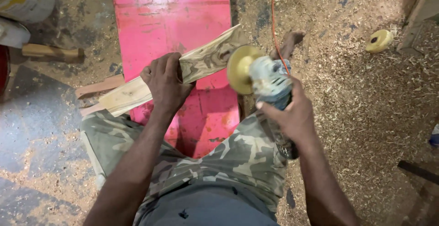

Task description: Using an angle grinder with a sanding disc to smooth and shape various wooden pieces in a workshop environment.

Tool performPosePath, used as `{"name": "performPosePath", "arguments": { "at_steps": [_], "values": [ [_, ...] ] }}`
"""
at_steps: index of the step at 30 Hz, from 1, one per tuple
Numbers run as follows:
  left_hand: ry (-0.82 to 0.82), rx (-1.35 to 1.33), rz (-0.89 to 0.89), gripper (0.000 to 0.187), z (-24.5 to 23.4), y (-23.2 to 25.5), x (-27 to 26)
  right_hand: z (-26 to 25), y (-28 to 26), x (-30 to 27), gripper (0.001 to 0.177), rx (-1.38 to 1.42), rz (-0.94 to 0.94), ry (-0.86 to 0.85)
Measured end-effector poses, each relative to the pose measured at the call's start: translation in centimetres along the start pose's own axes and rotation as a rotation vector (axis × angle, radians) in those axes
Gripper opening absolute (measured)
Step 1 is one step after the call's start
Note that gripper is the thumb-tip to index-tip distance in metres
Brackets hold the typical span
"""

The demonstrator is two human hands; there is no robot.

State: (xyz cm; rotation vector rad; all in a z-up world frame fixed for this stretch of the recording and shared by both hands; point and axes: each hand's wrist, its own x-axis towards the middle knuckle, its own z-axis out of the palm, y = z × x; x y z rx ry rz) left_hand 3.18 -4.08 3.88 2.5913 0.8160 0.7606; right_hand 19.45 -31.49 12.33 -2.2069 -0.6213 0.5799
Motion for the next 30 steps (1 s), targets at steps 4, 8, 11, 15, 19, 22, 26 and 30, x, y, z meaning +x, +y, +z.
{"name": "performPosePath", "arguments": {
  "at_steps": [4,8,11,15,19,22,26,30],
  "values": [
    [-0.03,0.023,0.02,0.062,0.2,0.3,0.0,0.9,-6.5,-1.9,0.094,-0.334,0.17,-0.13],
    [0.038,0.04,0.034,0.059,0.1,0.2,-0.1,1.3,-5.5,-2.0,0.096,-0.359,-0.015,-0.077],
    [0.036,0.042,0.002,0.057,-1.0,0.0,0.0,0.2,-3.2,-1.2,0.094,-0.276,0.187,-0.045],
    [-0.107,-0.033,-0.133,0.067,-4.0,0.4,2.0,-1.9,1.8,-0.6,0.077,0.321,0.243,0.077],
    [-0.205,-0.534,-0.323,0.076,-6.6,-0.3,3.8,-2.5,2.6,-2.0,0.068,0.62,0.213,0.112],
    [-0.304,-1.089,-0.407,0.055,-6.5,-1.8,3.4,-2.2,3.6,-2.4,0.064,0.692,0.162,0.076],
    [-0.329,-1.811,-0.801,0.044,-5.7,-1.8,3.3,-1.3,5.8,-2.3,0.059,0.681,0.115,0.072],
    [-0.062,-2.044,-0.826,0.028,1.7,-6.6,0.5,-1.0,5.0,-3.1,0.057,0.712,0.037,0.04]
  ]
}}
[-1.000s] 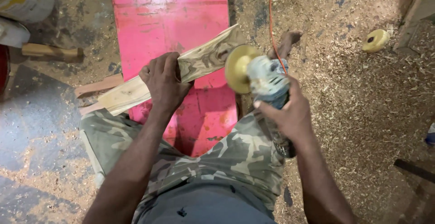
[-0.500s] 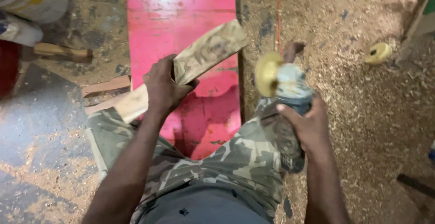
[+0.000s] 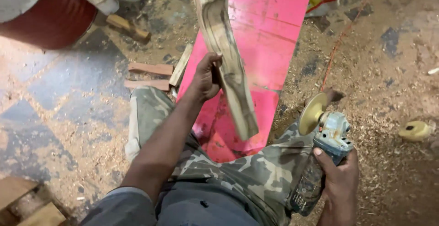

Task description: Using an angle grinder with a sanding disc to smooth and shape various wooden pieces in a workshop environment.

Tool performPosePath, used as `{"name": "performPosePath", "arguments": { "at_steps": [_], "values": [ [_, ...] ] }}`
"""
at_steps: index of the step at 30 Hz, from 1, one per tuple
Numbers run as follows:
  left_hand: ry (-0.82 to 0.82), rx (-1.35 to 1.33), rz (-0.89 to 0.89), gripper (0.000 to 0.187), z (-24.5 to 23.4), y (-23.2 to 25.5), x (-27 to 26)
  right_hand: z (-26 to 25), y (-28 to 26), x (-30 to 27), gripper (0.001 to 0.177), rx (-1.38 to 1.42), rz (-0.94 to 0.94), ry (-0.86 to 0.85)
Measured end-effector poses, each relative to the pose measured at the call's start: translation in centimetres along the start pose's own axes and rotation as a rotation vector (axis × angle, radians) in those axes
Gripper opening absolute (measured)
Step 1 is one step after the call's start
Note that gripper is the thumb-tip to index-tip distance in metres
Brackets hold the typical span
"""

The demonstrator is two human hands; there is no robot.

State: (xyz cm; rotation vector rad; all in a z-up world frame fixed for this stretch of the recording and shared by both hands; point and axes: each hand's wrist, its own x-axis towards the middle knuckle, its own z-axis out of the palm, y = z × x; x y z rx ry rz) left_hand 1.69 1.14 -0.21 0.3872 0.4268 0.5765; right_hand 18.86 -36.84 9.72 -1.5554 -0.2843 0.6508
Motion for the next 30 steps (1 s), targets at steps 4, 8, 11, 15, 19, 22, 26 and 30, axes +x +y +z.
{"name": "performPosePath", "arguments": {
  "at_steps": [4,8,11,15,19,22,26,30],
  "values": [
    [-0.097,-0.103,0.187,0.018,-4.8,-1.6,2.2,1.0,-1.3,-0.4,0.059,-0.012,0.042,0.041],
    [0.115,-0.069,0.222,0.027,-5.0,-0.9,2.3,0.7,-1.1,-0.6,0.056,-0.087,-0.009,0.004],
    [0.147,-0.111,0.236,0.033,-5.6,-0.4,2.6,1.7,-2.0,-1.0,0.057,-0.084,-0.004,-0.008],
    [0.281,0.055,0.274,0.04,-9.6,-0.7,4.0,2.2,-2.8,-0.9,0.059,-0.093,0.041,-0.035],
    [0.316,0.175,0.248,0.075,-7.1,0.3,1.6,2.8,-2.9,-0.8,0.061,-0.164,0.079,0.025],
    [0.257,0.213,0.146,0.079,-7.9,-0.4,1.1,3.0,-2.2,-0.3,0.061,-0.162,-0.011,-0.027],
    [0.18,0.761,-0.1,0.05,-9.0,0.7,0.0,3.7,-1.8,-0.2,0.064,-0.294,0.037,0.046],
    [0.514,1.673,-0.259,0.056,-4.3,6.2,-2.8,6.2,-3.0,-0.4,0.069,-0.539,0.024,0.033]
  ]
}}
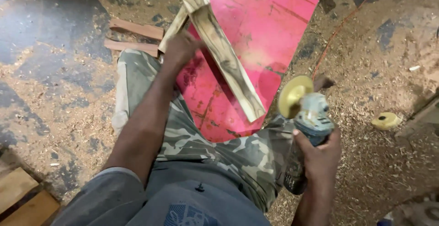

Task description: Using an angle grinder with a sanding disc to smooth and shape various wooden pieces in a workshop environment.

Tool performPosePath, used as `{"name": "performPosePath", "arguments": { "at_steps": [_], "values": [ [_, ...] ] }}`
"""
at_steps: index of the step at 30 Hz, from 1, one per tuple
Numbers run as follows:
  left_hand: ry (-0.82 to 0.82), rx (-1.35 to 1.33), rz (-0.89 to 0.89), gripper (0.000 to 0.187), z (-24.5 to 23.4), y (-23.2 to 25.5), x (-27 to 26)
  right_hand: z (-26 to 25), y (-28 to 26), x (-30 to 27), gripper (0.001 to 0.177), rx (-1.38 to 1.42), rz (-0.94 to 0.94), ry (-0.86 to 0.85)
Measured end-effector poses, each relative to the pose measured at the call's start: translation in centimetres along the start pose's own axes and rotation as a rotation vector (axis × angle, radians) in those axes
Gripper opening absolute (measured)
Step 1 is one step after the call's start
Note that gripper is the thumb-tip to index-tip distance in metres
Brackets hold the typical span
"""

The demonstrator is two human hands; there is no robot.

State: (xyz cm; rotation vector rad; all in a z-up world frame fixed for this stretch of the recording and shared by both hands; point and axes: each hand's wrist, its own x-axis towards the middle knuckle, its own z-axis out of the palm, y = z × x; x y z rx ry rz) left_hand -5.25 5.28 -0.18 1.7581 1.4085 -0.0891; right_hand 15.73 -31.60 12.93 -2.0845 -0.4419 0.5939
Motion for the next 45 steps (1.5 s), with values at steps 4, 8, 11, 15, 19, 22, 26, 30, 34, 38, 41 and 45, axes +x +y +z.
{"name": "performPosePath", "arguments": {
  "at_steps": [4,8,11,15,19,22,26,30,34,38,41,45],
  "values": [
    [0.6,-0.415,0.393,0.077,0.2,-3.3,5.3,3.3,-3.1,-0.5,0.083,-0.393,0.013,-0.055],
    [0.383,-0.797,0.53,0.059,0.6,-2.5,8.2,7.6,-5.4,0.0,0.088,-0.613,-0.049,-0.208],
    [0.271,-0.884,0.438,0.036,1.6,-3.2,9.7,10.8,-6.0,1.0,0.087,-0.656,-0.114,-0.265],
    [0.202,-0.937,0.458,0.026,1.2,-3.6,9.3,13.7,-7.6,2.6,0.09,-0.723,-0.144,-0.338],
    [0.086,-1.132,0.559,0.031,0.4,-3.2,9.0,15.8,-9.2,4.0,0.088,-0.837,-0.13,-0.329],
    [-0.003,-1.262,0.551,0.035,0.1,-2.8,8.9,17.4,-10.2,5.4,0.087,-0.87,-0.215,-0.345],
    [-0.031,-1.266,0.507,0.032,-0.8,-2.5,8.4,19.2,-11.7,6.7,0.085,-0.845,-0.269,-0.385],
    [-0.063,-1.254,0.408,0.032,-0.9,-2.3,8.1,19.5,-12.4,6.8,0.089,-0.776,-0.192,-0.256],
    [0.0,-1.203,0.452,0.03,0.4,-4.0,9.9,16.0,-12.1,5.4,0.087,-0.761,-0.156,-0.244],
    [-0.022,-1.202,0.427,0.031,-0.3,-3.0,8.6,15.5,-12.2,4.4,0.093,-0.884,-0.074,-0.354],
    [-0.019,-1.19,0.409,0.032,-0.7,-2.9,8.7,17.2,-12.7,4.9,0.089,-0.925,-0.035,-0.378],
    [-0.034,-1.213,0.43,0.031,-0.2,-3.4,8.4,19.5,-13.8,6.1,0.086,-0.896,-0.096,-0.375]
  ]
}}
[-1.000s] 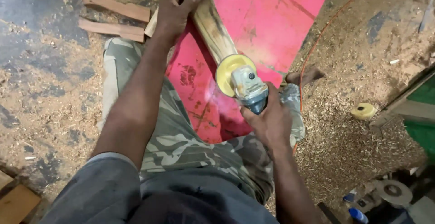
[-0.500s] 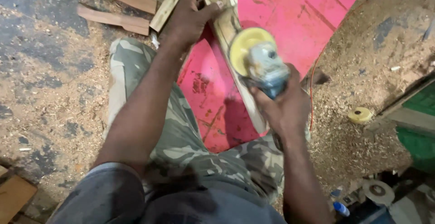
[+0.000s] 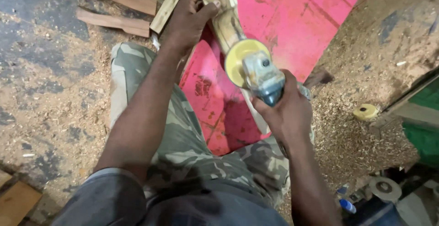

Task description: Using an angle grinder with a sanding disc to smooth and shape various wooden pieces in a workshop environment.

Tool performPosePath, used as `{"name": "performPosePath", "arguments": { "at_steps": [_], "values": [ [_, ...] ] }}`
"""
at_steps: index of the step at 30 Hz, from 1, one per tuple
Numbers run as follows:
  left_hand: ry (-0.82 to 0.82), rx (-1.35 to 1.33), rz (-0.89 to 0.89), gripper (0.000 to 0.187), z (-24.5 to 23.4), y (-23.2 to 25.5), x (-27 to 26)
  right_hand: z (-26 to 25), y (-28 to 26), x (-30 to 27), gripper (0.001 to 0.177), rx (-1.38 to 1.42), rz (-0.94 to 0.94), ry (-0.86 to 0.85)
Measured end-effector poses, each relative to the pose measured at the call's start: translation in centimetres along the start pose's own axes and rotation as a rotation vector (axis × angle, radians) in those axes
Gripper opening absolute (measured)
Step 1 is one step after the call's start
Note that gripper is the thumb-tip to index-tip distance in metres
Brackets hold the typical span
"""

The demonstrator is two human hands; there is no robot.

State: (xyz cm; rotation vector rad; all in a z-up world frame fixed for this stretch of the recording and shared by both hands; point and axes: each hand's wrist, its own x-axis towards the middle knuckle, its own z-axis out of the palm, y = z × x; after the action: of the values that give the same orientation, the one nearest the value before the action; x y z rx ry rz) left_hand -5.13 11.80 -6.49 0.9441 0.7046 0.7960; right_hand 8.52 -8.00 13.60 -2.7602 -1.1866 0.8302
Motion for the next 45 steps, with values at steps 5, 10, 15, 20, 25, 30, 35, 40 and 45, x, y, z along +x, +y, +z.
{"name": "performPosePath", "arguments": {
  "at_steps": [5,10,15,20,25,30,35,40,45],
  "values": [
    [-0.008,-0.022,-0.001,0.031,0.2,0.8,0.1,0.5,-0.2,1.7,0.084,0.04,-0.199,0.161],
    [0.024,0.025,-0.067,0.032,0.4,1.6,-0.4,0.3,-0.9,1.7,0.083,0.109,-0.181,0.135],
    [0.006,-0.004,-0.059,0.031,0.3,0.9,-0.1,1.1,0.8,1.3,0.088,0.019,-0.213,0.101],
    [-0.026,0.019,0.012,0.034,-0.2,0.4,0.0,0.5,2.2,-0.5,0.089,-0.024,-0.056,0.03],
    [-0.041,0.197,0.094,0.034,-0.8,0.4,0.3,0.7,5.5,-2.6,0.093,0.005,-0.026,0.034],
    [0.023,0.396,0.058,0.037,-0.2,1.8,-0.5,1.6,9.6,-5.0,0.096,0.049,0.047,0.041],
    [0.07,0.373,0.138,0.065,0.0,-0.6,-0.1,1.5,13.3,-8.6,0.091,0.066,0.255,0.084],
    [0.352,0.879,0.306,0.125,3.7,-1.1,-4.3,1.7,18.7,-12.0,0.087,0.272,0.408,0.27],
    [0.408,1.168,0.104,0.146,9.5,-1.9,-7.6,1.2,21.7,-15.1,0.069,0.578,0.271,0.596]
  ]
}}
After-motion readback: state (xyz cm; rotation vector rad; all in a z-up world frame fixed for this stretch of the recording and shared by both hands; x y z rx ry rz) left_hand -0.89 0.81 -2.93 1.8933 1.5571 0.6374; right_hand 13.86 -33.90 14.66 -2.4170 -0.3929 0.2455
